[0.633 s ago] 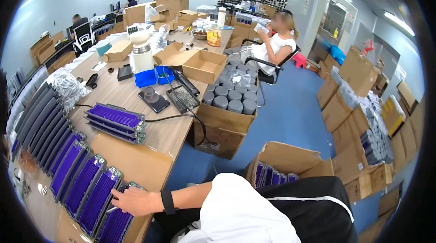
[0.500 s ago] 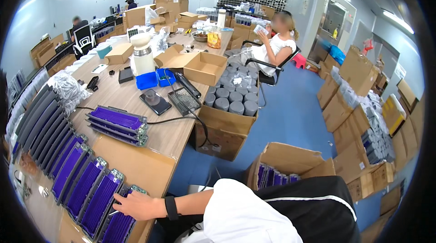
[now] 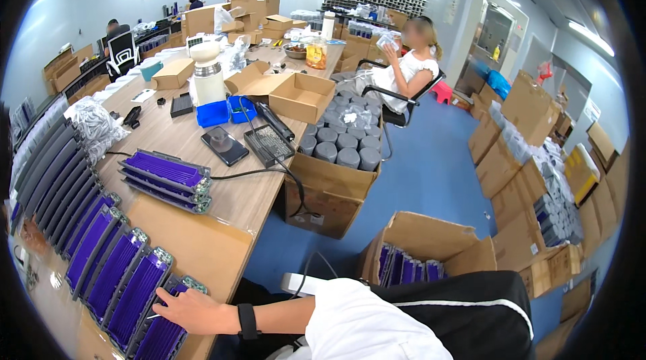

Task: The person unpacks purple electronic components from a cardboard box and places them on a workbench. They then use a screwdriver to fasten screws into the components, working through a stack of units one by one. The person also handles small metal fasteners from blue bins and stacks the finished units.

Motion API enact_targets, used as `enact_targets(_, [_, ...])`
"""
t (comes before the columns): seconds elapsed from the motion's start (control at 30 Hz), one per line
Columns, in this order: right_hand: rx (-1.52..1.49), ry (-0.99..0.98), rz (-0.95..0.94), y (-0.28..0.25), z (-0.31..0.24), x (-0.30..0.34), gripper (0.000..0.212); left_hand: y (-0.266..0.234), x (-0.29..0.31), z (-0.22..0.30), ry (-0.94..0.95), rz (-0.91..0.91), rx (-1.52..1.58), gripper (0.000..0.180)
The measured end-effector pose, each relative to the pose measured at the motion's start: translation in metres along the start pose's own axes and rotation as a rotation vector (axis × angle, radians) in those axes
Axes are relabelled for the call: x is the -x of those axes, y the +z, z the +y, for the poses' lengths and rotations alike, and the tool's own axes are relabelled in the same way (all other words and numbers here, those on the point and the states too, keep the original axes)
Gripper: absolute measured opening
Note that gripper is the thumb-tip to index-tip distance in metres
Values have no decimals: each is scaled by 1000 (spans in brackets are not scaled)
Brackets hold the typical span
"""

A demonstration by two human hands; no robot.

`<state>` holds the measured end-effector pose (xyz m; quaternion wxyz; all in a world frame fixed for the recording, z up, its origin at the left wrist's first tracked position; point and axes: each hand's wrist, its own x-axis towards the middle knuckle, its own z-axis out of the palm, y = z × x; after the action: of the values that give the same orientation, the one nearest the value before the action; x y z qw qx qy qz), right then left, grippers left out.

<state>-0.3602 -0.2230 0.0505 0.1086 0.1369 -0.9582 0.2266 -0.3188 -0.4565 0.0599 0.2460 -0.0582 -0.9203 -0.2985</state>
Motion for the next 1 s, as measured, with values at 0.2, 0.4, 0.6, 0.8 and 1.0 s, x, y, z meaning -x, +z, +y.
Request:
enact_targets(0.2, [-19,-22,52,-10,0,-3,45,10,1,-14,-33,26,-26,45])
enact_targets(0.4, [-20,45,-82,-1,-2,-14,34,13,7,-47,-112,30,61,50])
enact_targets(0.6, [-48,-12,-79,-22,-15,-15,42,3,5,-36,-156,54,101,64])
enact_targets(0.8, [-109,-137,5,-28,-10,-16,42,-4,9,-30,-174,84,200,62])
enact_targets(1.0, [-177,-81,-172,-39,-10,-20,48,-37,5,-22,-266,115,237,42])
